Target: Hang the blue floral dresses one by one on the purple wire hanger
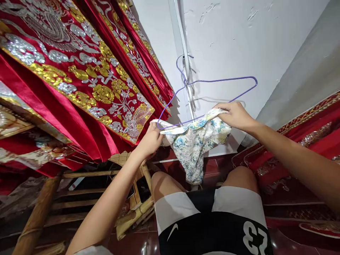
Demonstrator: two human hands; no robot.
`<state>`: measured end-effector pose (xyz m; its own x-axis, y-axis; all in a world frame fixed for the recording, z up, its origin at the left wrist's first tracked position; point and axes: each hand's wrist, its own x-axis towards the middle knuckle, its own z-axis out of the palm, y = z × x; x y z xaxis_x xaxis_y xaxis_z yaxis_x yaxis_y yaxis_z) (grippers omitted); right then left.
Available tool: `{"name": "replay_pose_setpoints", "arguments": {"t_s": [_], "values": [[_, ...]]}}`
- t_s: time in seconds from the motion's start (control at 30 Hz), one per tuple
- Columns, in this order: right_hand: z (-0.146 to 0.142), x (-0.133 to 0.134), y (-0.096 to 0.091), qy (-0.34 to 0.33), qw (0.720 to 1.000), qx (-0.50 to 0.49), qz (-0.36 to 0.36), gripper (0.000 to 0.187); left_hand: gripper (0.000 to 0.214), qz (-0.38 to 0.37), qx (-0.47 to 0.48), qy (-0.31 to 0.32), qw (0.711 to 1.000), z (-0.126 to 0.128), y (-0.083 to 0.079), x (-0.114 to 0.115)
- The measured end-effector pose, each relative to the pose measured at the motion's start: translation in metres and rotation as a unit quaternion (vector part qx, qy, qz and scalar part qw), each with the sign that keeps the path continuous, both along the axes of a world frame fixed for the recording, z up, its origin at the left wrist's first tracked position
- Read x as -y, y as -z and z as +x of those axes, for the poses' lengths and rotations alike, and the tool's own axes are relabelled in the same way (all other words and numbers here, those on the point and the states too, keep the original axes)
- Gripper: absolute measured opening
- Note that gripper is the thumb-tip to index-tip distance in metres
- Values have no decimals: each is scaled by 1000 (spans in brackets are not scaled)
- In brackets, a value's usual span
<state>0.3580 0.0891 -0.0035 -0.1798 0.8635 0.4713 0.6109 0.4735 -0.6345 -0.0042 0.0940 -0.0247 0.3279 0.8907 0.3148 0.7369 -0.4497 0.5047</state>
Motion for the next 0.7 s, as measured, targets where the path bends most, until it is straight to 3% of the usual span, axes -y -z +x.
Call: {"name": "replay_pose_setpoints", "arguments": {"t_s": [0.17,0.33,0.53,0.6,0.7], "values": [[-9,2,3,-20,998,-59,-21,29,15,21,161,29,986,14,-33,-12],[-10,3,12,-16,994,-101,-25,28,38,-53,314,49,947,19,-51,-25],[37,-20,-20,151,986,-54,37,76,25,-162,426,14,890,16,-60,-39],[54,-35,-29,187,982,-8,-2,68,19,-174,456,7,873,20,-60,-44],[67,-52,-29,173,975,66,-121,48,17,-173,497,2,850,29,-55,-47]]}}
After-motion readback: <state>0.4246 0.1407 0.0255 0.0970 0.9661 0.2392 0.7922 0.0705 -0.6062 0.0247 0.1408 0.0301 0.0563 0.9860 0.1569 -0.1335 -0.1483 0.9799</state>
